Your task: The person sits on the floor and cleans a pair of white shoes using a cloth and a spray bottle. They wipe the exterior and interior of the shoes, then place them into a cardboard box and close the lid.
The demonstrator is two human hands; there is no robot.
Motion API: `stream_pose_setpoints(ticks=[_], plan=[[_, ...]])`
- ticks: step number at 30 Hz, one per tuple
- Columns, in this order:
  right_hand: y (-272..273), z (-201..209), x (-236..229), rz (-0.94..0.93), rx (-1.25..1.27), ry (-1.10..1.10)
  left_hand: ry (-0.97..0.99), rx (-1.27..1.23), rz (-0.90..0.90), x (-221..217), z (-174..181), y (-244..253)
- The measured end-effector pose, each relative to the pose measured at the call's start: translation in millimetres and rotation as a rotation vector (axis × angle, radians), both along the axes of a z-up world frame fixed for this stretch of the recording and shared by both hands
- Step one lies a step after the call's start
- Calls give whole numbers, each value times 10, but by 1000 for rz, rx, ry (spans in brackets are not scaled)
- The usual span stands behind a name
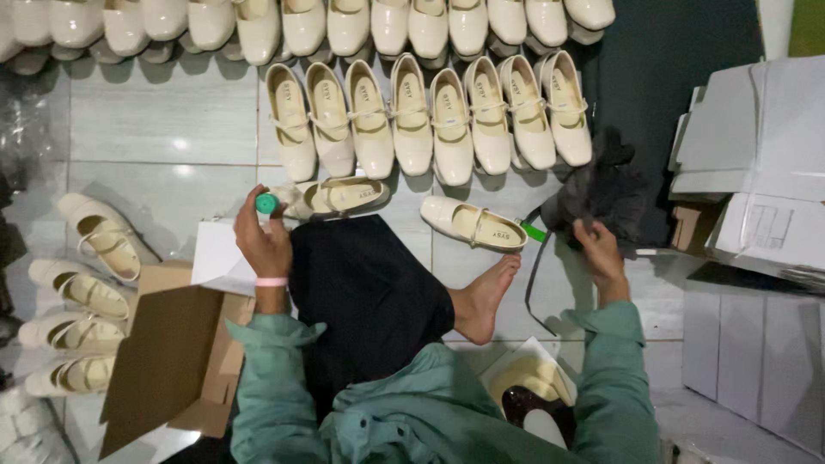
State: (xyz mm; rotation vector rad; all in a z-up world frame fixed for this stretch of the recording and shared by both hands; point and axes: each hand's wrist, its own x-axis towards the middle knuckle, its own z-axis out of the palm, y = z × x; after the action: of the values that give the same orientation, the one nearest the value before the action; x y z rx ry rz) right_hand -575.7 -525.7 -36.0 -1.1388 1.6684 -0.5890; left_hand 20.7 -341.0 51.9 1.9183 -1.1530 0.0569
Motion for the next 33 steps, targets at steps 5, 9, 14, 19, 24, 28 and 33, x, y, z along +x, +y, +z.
stream_pose_setpoints(ticks=[5, 9, 14, 19, 24, 28, 33], plan=[[249, 403, -6, -556, 303, -470, 42, -87, -39, -487, 430, 339], [369, 772, 59, -181, -103, 270, 61, -102, -175, -883, 691, 544], [402, 1471, 82, 46, -154, -177, 96, -122, -279, -1348, 828, 635], [784, 1744, 385, 269, -185, -916, 205, -112, -422, -1691, 937, 725], [877, 1484, 480, 650, -382, -115, 320, -156, -473, -1944, 994, 643], [845, 926, 570, 593, -277, 469, 320, -132, -519, -2062, 1005, 645], [1003, 531, 555, 895, 426, 317, 300, -126, -504, -2089, 940, 682]])
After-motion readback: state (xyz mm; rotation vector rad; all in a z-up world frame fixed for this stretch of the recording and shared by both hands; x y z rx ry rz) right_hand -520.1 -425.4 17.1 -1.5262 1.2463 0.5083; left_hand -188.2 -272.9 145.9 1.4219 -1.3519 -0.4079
